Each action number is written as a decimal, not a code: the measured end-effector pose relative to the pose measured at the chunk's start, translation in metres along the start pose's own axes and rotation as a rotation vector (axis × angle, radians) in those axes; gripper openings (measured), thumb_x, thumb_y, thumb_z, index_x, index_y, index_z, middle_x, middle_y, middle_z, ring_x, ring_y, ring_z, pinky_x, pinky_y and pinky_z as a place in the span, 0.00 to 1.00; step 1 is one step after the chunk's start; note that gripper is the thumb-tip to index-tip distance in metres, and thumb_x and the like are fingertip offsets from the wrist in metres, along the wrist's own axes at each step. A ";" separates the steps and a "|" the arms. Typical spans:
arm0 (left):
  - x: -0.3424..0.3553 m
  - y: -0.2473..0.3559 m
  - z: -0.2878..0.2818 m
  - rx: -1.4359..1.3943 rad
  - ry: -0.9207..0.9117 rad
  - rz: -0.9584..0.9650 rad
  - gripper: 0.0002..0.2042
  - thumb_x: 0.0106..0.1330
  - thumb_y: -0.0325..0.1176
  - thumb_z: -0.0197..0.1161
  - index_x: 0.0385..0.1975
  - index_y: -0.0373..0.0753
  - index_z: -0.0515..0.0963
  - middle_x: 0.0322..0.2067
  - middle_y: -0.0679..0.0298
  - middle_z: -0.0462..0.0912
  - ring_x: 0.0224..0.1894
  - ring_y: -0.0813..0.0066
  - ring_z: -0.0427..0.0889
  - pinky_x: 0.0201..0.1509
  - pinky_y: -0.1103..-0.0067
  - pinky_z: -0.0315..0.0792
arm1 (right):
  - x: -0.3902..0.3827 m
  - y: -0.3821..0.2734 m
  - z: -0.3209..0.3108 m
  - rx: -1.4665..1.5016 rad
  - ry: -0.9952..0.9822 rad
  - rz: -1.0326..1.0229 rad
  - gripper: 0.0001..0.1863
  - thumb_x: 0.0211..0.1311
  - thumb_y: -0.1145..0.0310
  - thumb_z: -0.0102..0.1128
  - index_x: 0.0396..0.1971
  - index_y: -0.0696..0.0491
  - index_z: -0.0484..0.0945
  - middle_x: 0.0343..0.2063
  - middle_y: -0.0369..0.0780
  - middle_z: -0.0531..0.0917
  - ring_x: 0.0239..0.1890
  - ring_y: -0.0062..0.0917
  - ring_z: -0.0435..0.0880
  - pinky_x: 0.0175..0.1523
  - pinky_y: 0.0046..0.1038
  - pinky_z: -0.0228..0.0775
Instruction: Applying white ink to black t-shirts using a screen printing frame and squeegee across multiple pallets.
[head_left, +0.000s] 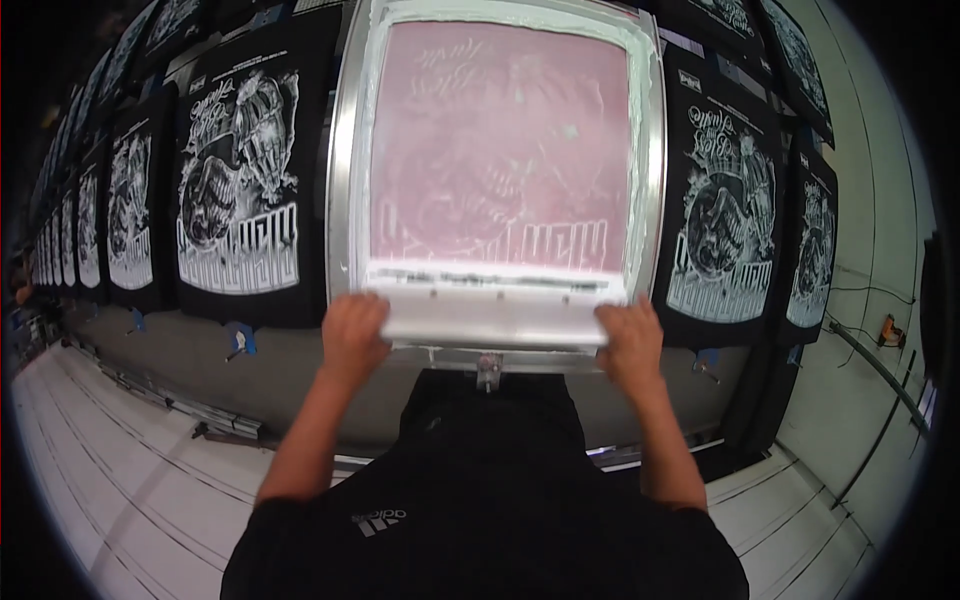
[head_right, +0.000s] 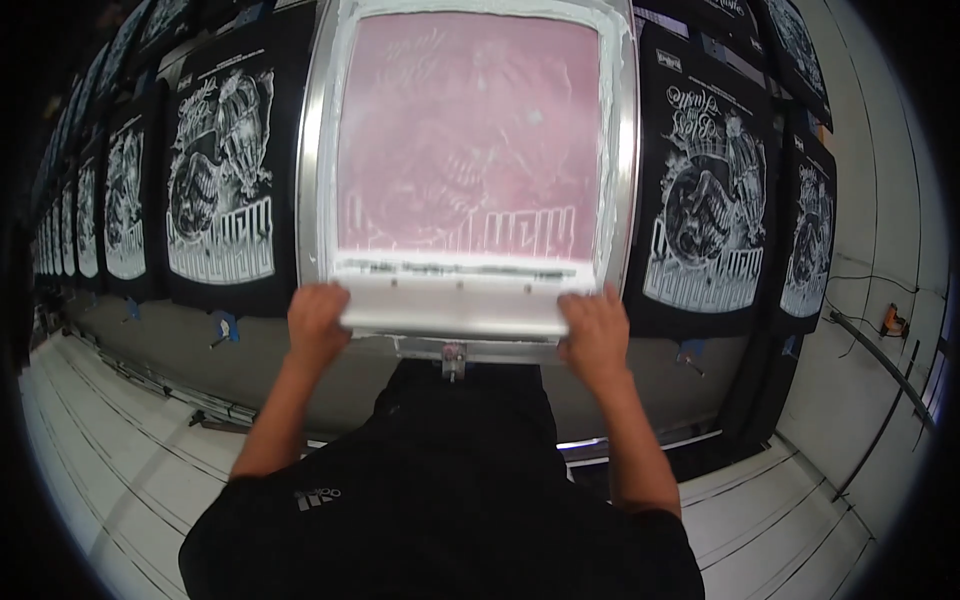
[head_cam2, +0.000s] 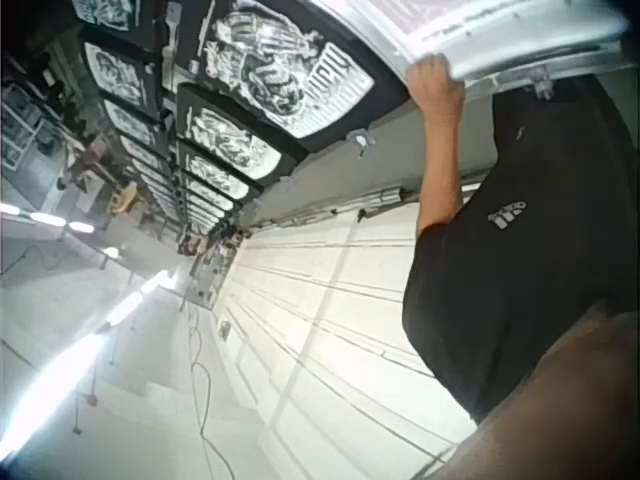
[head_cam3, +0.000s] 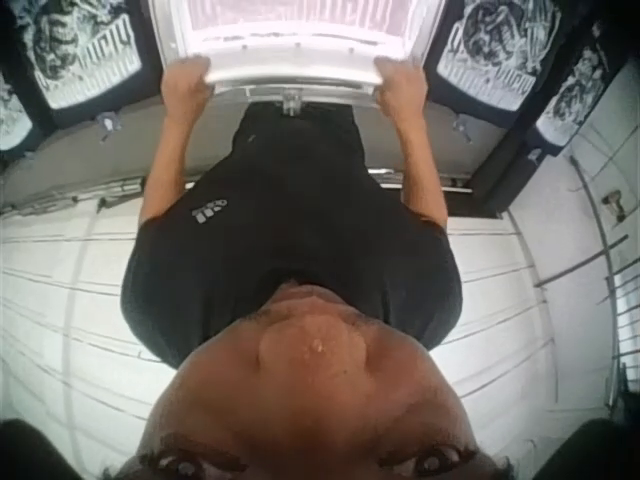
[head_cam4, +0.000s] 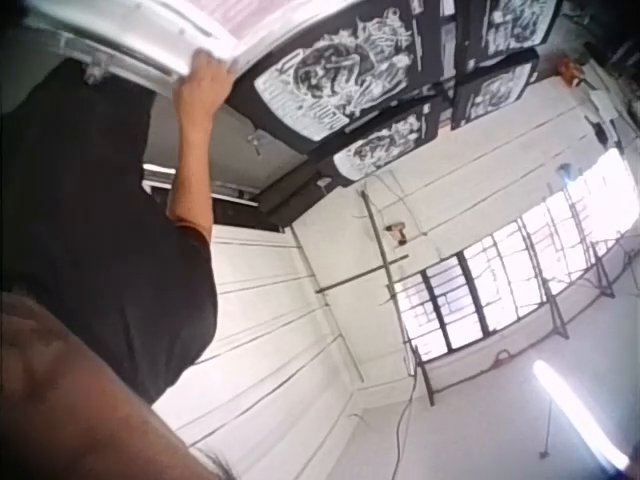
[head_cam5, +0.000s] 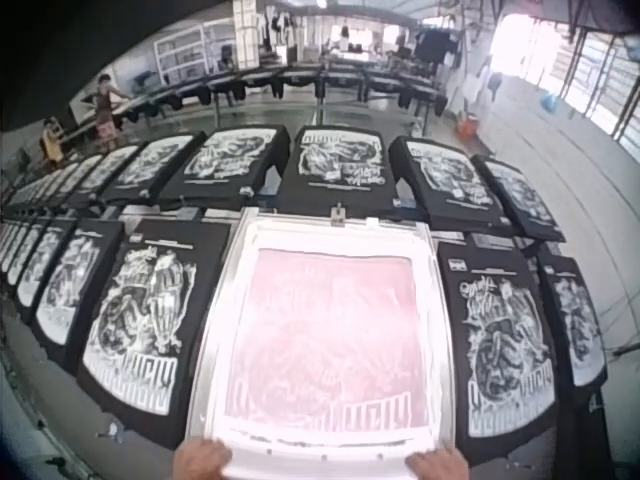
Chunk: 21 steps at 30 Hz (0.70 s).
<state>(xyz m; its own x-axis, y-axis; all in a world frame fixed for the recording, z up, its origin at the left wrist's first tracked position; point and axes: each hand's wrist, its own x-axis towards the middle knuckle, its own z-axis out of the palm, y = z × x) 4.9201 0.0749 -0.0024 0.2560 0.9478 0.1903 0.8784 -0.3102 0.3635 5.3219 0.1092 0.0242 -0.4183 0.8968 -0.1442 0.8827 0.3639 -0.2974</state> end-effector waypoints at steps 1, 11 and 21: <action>0.034 -0.015 0.007 0.026 0.008 0.014 0.15 0.36 0.21 0.63 0.29 0.37 0.77 0.30 0.59 0.81 0.37 0.57 0.79 0.46 0.66 0.72 | 0.029 0.018 0.000 -0.032 0.042 -0.038 0.24 0.31 0.75 0.66 0.38 0.50 0.79 0.35 0.38 0.83 0.42 0.35 0.80 0.67 0.47 0.59; 0.350 -0.139 0.027 0.195 -0.012 -0.028 0.16 0.48 0.41 0.72 0.38 0.47 0.82 0.30 0.53 0.84 0.35 0.51 0.83 0.41 0.63 0.77 | 0.337 0.124 -0.067 -0.253 0.089 0.050 0.22 0.42 0.68 0.59 0.43 0.46 0.82 0.35 0.44 0.85 0.44 0.40 0.82 0.48 0.39 0.75; 0.263 -0.099 -0.034 0.129 -0.242 -0.084 0.21 0.52 0.43 0.71 0.43 0.39 0.82 0.29 0.55 0.84 0.33 0.56 0.83 0.40 0.66 0.76 | 0.230 0.069 -0.108 -0.184 -0.129 0.164 0.19 0.50 0.64 0.63 0.44 0.52 0.83 0.33 0.51 0.81 0.37 0.43 0.83 0.44 0.40 0.75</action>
<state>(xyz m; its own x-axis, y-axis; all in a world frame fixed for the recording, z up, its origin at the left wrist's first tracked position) 4.8866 0.3528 0.0430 0.2558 0.9646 -0.0648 0.9408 -0.2329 0.2464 5.3100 0.3680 0.0726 -0.2799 0.9124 -0.2985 0.9600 0.2666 -0.0853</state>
